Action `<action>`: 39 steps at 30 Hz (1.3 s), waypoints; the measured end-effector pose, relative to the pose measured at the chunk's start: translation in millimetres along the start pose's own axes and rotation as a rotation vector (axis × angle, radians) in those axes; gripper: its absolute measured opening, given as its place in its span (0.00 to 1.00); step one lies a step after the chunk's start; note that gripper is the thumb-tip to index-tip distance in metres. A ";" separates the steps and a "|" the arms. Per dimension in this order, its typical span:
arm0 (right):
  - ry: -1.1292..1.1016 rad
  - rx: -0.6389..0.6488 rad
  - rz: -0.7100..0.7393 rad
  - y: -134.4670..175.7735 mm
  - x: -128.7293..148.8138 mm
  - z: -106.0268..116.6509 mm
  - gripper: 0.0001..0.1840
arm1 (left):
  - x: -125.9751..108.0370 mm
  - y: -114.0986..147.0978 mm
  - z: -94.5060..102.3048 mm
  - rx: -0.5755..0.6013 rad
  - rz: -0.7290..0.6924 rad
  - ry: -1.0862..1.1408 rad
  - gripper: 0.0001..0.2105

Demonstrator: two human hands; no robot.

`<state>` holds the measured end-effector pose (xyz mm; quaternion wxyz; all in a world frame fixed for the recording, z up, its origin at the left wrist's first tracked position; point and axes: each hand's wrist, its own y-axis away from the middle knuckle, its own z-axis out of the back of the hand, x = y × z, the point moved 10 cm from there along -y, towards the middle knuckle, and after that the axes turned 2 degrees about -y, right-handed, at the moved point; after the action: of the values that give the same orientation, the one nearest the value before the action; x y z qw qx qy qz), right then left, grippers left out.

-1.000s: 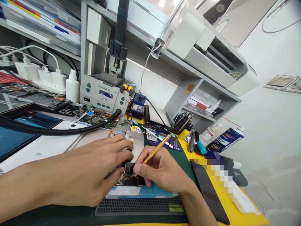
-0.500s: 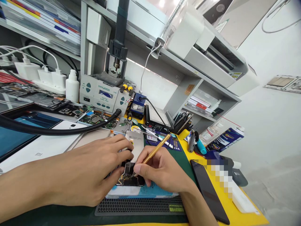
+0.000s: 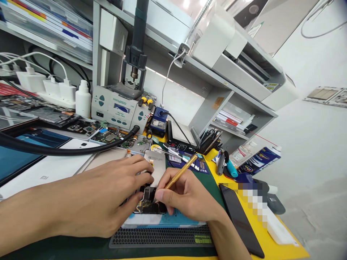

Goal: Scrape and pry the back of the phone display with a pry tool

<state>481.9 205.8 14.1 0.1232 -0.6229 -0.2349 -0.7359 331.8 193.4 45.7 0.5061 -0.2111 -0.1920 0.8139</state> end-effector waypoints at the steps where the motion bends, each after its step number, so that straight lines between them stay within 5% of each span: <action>1: 0.001 0.001 -0.001 0.1 -0.2 -0.3 0.31 | 0.0 -0.1 -1.3 0.013 -0.001 0.005 0.10; 39: 0.050 0.072 0.000 0.8 6.1 -2.1 0.28 | 4.7 3.5 -5.6 0.068 0.024 0.057 0.16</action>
<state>479.3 204.7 20.0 0.1512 -0.5994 -0.2582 -0.7424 330.4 196.8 38.4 0.5084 -0.2193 -0.1468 0.8197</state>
